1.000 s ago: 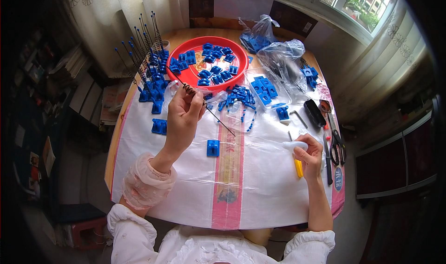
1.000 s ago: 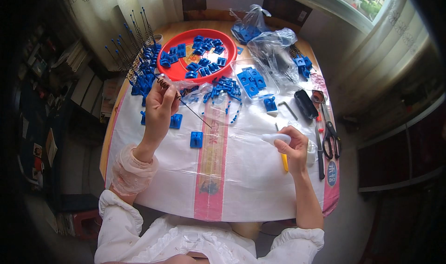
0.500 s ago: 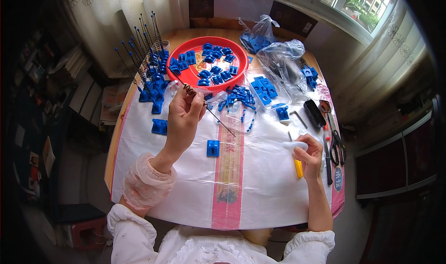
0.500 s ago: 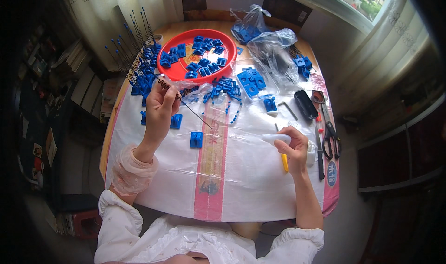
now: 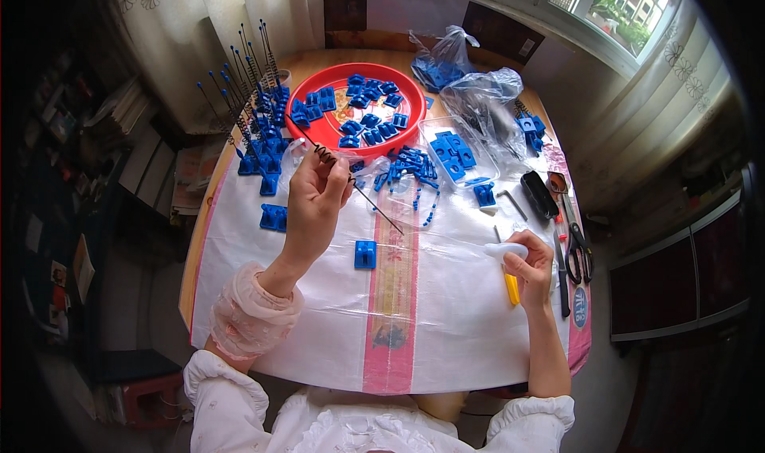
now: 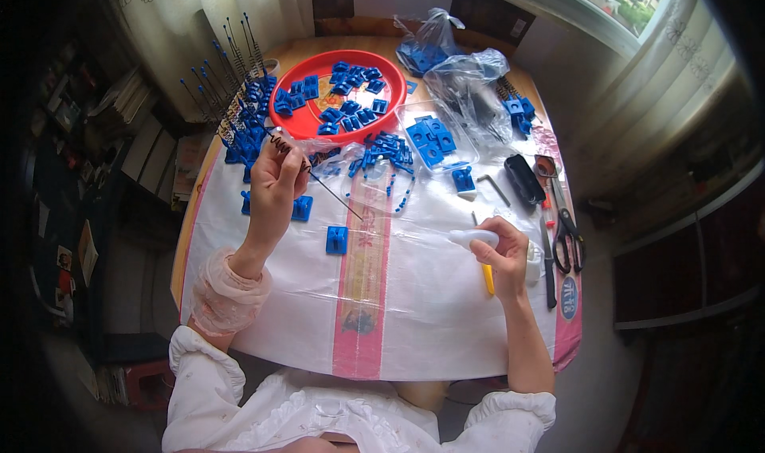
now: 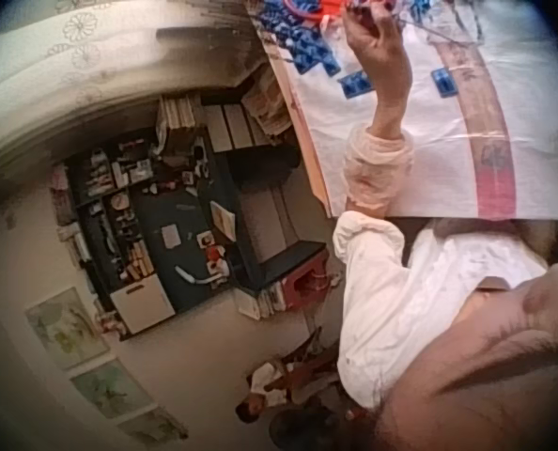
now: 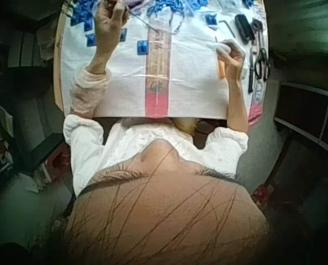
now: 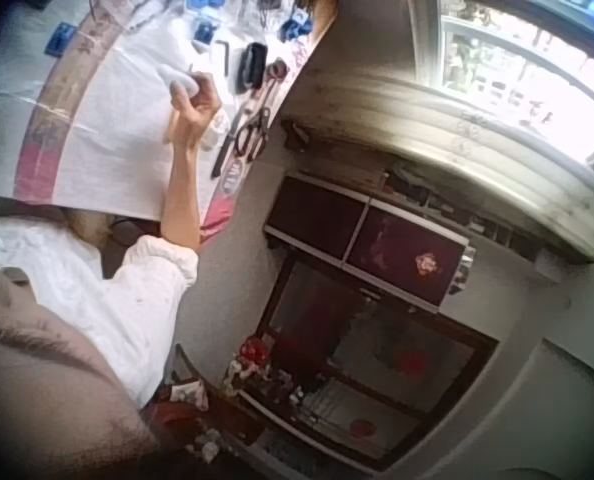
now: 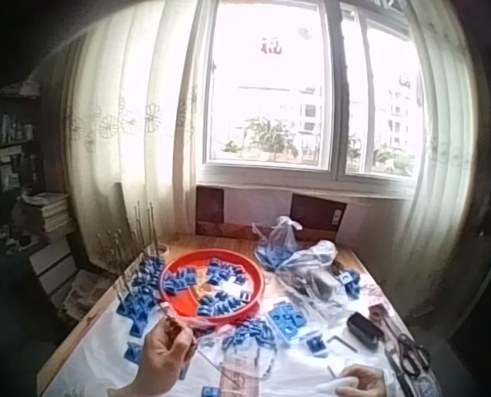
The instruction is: Assembling small blue plastic fixture components by inserting a metal rod and attaching a spring.
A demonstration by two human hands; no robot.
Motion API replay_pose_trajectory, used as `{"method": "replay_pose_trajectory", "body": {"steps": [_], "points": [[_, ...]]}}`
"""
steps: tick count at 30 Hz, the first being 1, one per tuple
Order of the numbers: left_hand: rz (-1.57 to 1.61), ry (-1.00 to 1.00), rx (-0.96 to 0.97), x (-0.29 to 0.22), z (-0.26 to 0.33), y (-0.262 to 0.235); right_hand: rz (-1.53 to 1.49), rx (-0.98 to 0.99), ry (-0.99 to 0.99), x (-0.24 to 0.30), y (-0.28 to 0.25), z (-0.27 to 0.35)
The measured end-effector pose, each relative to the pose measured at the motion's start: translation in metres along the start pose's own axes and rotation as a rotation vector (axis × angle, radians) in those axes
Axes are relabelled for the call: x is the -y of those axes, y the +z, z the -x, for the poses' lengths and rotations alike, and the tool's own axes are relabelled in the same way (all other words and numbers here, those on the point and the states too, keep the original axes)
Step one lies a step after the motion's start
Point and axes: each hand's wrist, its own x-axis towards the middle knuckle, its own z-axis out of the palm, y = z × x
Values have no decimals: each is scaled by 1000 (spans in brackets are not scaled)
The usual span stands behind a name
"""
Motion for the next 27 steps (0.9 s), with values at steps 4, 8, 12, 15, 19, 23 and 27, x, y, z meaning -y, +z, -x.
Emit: {"method": "replay_pose_trajectory", "body": {"steps": [4, 8, 12, 15, 19, 23, 27], "points": [[3, 27, 0, 3, -1, -1, 0, 2, -11, 0, 1, 0], [2, -10, -10, -2, 0, 2, -6, -5, -7, 0, 1, 0], [6, -10, -6, -2, 0, 1, -8, 2, -3, 1, 0, 0], [8, -5, 5, 0, 0, 0, -5, -1, -1, 1, 1, 0], [16, -9, 4, 1, 0, 0, 1, -5, -9, 2, 2, 1], [36, -38, -21, 2, -1, -1, -13, -8, -9, 0, 0, 0], [138, -84, -32, 8, -4, -3, -53, -19, -9, 3, 0, 0]]}}
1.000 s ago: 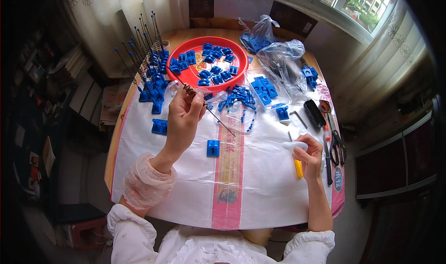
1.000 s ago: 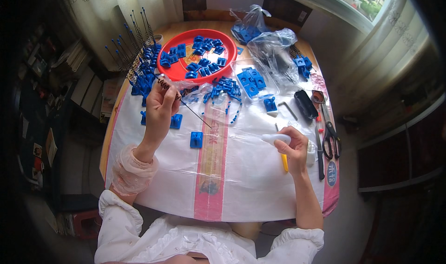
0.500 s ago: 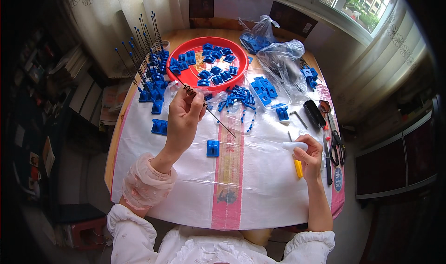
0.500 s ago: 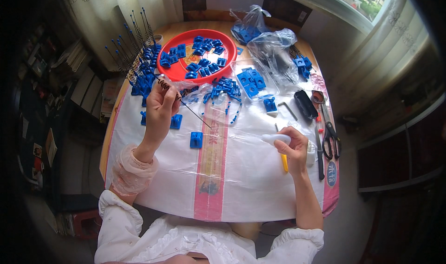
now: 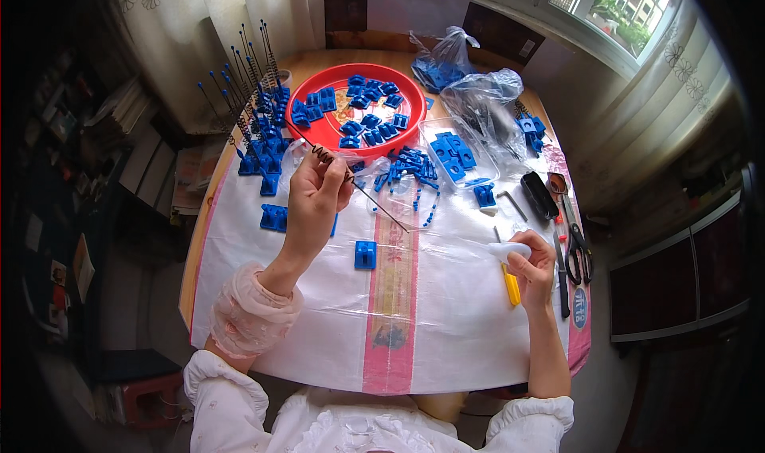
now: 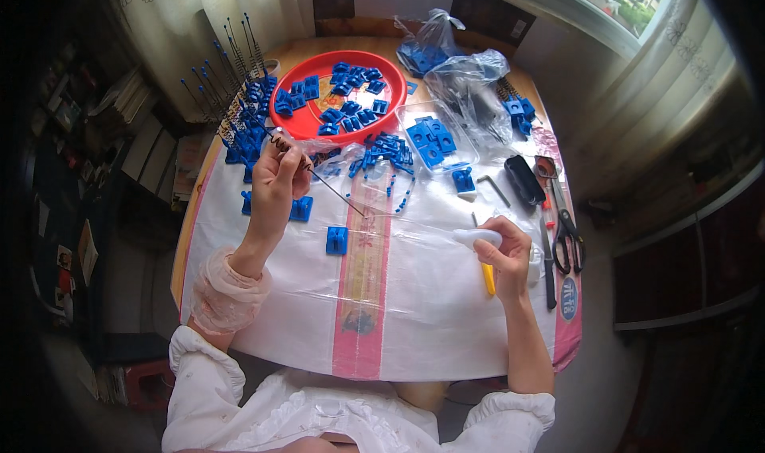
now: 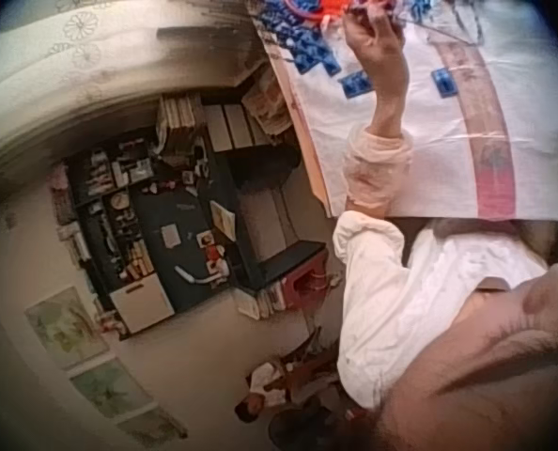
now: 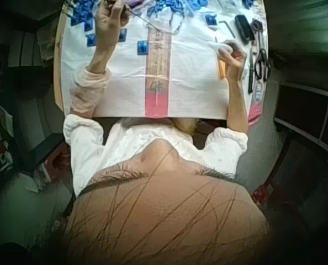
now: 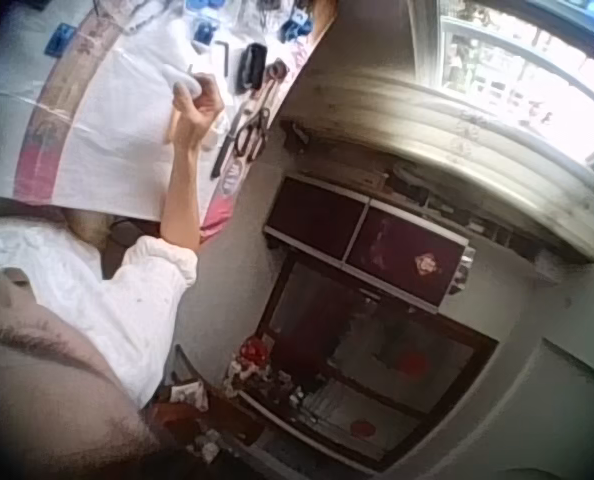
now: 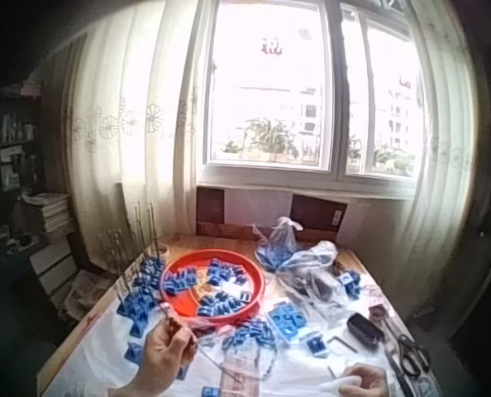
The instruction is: Assembling small blue plastic fixture components by inserting a metal rod and attaching a spring.
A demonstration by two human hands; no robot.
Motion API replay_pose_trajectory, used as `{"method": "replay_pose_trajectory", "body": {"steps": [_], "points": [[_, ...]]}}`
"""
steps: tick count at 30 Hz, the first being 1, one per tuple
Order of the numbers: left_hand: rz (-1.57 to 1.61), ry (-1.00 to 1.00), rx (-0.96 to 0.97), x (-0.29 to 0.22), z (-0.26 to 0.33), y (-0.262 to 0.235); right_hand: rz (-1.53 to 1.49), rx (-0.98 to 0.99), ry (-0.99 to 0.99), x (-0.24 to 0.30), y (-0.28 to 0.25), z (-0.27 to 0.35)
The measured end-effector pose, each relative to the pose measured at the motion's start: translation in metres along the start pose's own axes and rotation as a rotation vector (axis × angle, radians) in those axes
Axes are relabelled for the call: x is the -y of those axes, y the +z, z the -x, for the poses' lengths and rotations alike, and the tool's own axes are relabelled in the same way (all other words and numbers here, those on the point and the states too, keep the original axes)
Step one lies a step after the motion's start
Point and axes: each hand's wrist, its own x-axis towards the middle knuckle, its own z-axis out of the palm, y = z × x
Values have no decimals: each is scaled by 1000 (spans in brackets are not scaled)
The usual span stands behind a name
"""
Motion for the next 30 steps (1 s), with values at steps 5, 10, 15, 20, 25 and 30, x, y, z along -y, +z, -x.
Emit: {"method": "replay_pose_trajectory", "body": {"steps": [5, 10, 15, 20, 25, 30], "points": [[59, -12, 15, 7, -5, -6, -12, 0, -15, 1, -3, 0], [84, -22, 15, 10, -6, -6, -5, 1, -17, 1, -3, 0], [92, -55, -12, 11, -4, -3, 12, -3, -12, 1, -1, 1], [94, -47, -2, 9, -4, -2, 8, -1, -10, 1, -1, 1], [85, -47, -8, 10, -4, -3, 8, -4, -8, 1, 0, 0], [90, -47, 0, 11, -4, -4, 14, -3, -6, 0, -2, 1]]}}
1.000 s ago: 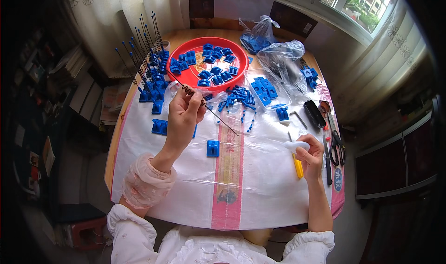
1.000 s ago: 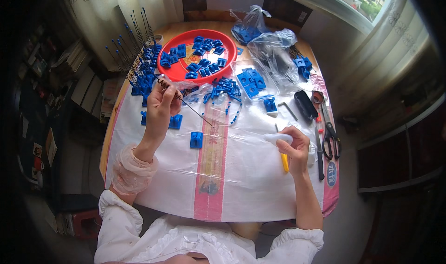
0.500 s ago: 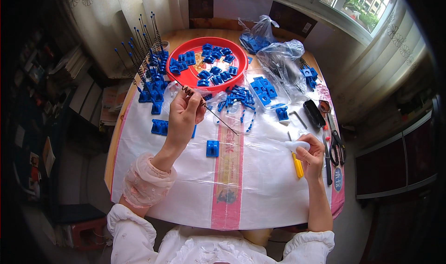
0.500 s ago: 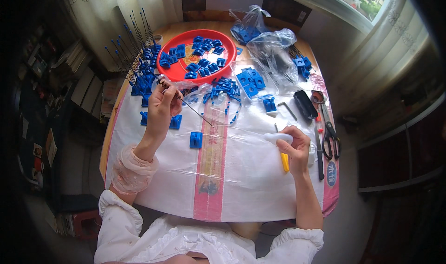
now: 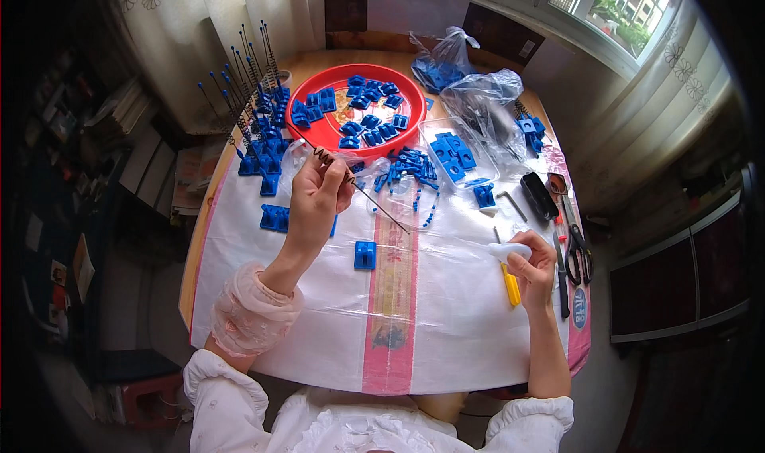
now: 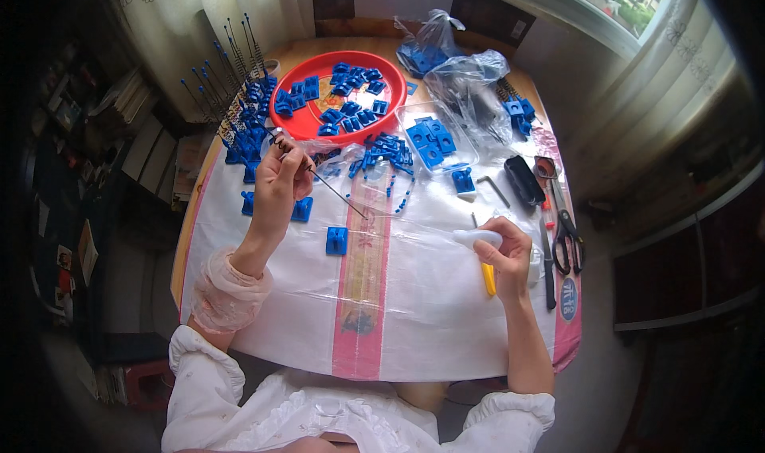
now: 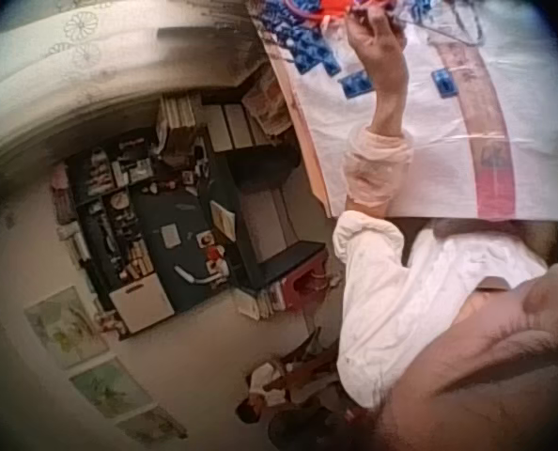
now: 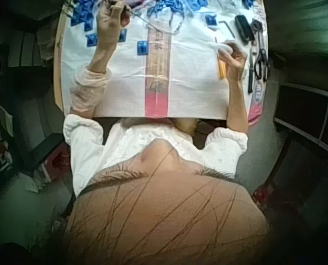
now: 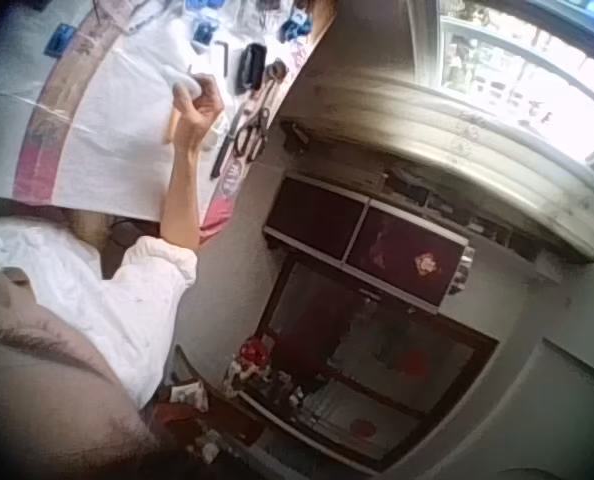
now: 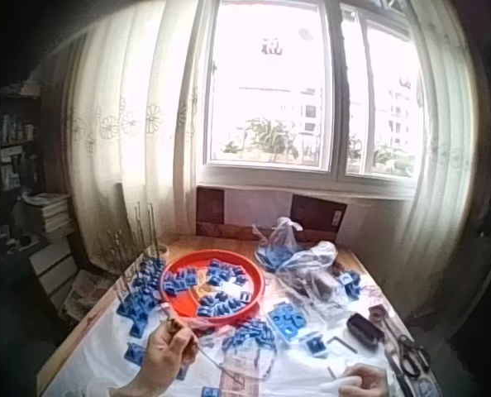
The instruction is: Assembling small blue plastic fixture components by inserting a metal rod and attaching a spring.
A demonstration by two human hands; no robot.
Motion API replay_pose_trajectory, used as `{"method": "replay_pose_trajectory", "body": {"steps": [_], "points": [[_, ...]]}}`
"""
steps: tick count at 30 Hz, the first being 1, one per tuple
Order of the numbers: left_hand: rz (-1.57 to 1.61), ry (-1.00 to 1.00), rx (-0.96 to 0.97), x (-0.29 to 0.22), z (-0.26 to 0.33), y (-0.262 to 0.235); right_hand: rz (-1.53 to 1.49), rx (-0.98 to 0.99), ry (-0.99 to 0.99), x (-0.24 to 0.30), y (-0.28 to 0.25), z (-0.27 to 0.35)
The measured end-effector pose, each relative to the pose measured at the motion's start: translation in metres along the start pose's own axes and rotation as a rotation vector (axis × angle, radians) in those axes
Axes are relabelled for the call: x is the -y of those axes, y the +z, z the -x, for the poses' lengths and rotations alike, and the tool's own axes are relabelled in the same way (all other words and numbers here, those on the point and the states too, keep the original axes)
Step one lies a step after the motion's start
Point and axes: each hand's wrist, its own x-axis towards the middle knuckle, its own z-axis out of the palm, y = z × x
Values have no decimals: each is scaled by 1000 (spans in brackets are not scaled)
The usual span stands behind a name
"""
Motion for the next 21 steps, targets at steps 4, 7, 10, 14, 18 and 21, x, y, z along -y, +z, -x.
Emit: {"method": "replay_pose_trajectory", "body": {"steps": [4, 7, 10, 14, 18, 21], "points": [[-8, 9, -5, 1, 0, -1, 3, 0, -4, 1, 1, 0], [-12, 15, 4, 0, 0, -2, 6, 0, -7, -1, 0, 0], [-8, 8, -1, 1, -1, -1, 10, 0, -7, -2, -1, 0], [-6, -2, -16, 0, 0, 0, 0, -1, -6, 0, 1, 0], [-2, 0, -11, 1, 0, -1, -1, 3, -8, -1, -1, 0], [0, 1, -11, 0, 0, 0, -5, 6, -8, -2, -1, 0]]}}
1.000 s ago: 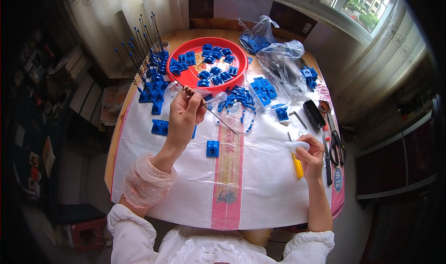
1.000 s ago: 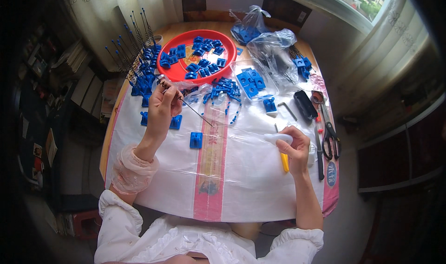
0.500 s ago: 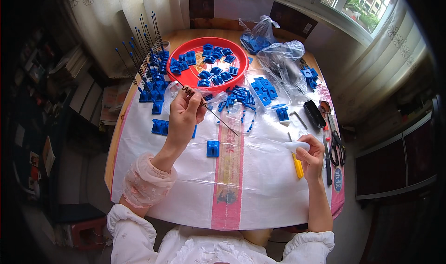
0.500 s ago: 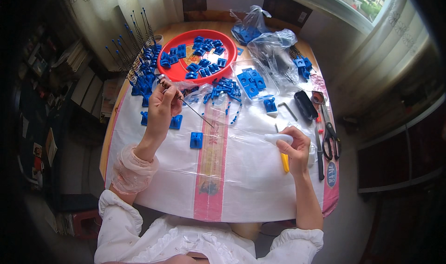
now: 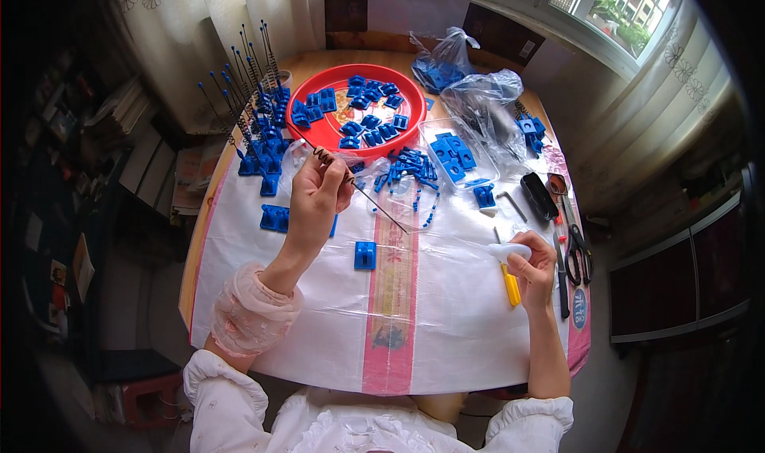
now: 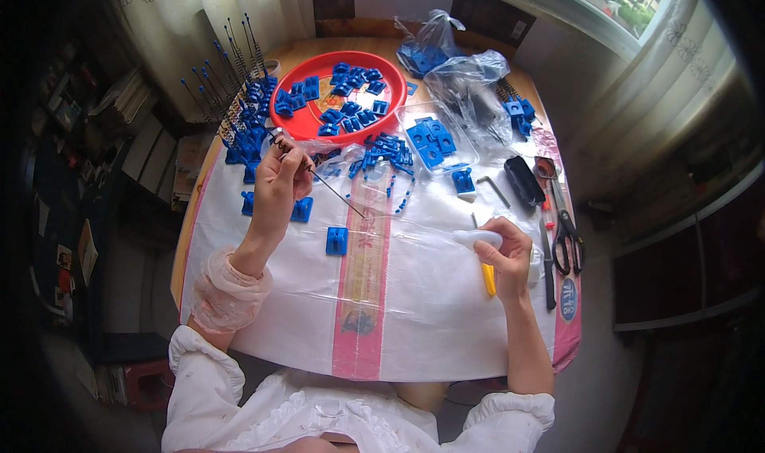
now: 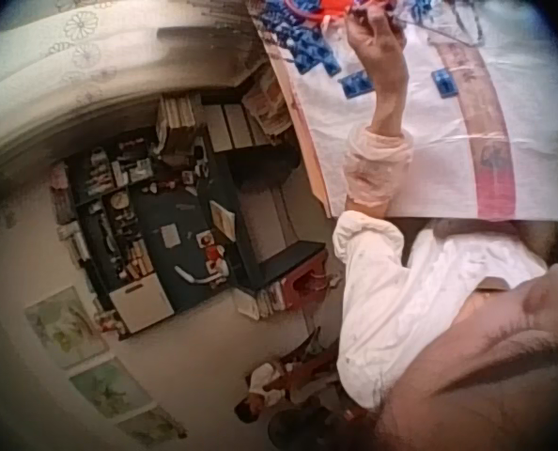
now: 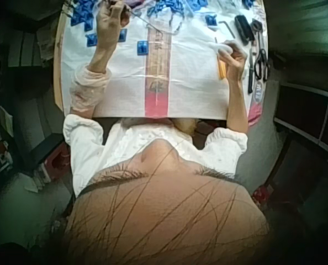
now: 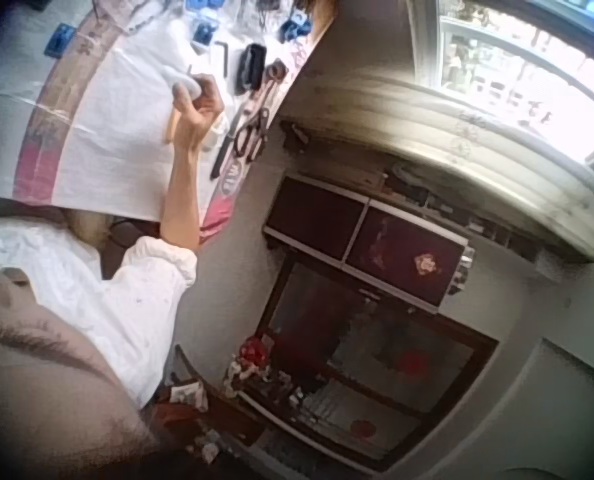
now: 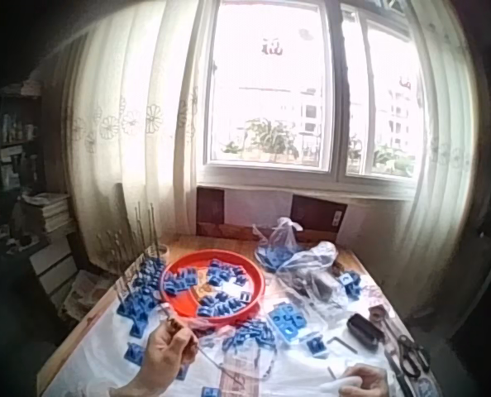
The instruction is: Assembling small blue plastic fixture components by inserting a metal rod and attaching a spring.
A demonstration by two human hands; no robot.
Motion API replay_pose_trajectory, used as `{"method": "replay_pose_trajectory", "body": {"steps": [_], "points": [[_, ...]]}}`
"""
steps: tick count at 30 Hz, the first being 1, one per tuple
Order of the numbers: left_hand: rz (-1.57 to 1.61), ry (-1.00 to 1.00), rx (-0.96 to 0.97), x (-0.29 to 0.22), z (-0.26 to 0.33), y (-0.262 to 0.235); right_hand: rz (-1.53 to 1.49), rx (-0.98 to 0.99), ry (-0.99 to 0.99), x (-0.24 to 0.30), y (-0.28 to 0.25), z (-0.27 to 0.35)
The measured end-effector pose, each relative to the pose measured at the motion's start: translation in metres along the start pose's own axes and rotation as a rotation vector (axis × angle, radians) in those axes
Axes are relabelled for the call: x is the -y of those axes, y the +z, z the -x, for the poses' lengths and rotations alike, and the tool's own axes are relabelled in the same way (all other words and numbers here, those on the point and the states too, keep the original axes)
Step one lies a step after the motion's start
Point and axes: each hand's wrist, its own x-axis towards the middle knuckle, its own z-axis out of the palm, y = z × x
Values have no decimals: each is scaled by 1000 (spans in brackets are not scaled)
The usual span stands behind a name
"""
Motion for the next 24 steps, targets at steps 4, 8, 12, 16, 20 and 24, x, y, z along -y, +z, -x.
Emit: {"method": "replay_pose_trajectory", "body": {"steps": [4, 8, 12, 16, 20, 24], "points": [[-2, 1, 3, -1, 1, 0, -1, 1, -3, 1, 1, 0], [0, -4, 3, 0, 1, -1, -3, 0, 1, 2, 1, 0], [-1, -1, 16, 0, 0, -2, -9, 0, 2, 2, 2, 0], [-3, -9, -5, -1, 0, 0, 4, 4, -8, 2, 2, 0], [-4, 1, 13, 0, 0, -2, 5, 3, -11, 2, 2, 0], [2, -4, 2, 0, 0, -1, 7, 0, -6, 2, 2, 0]]}}
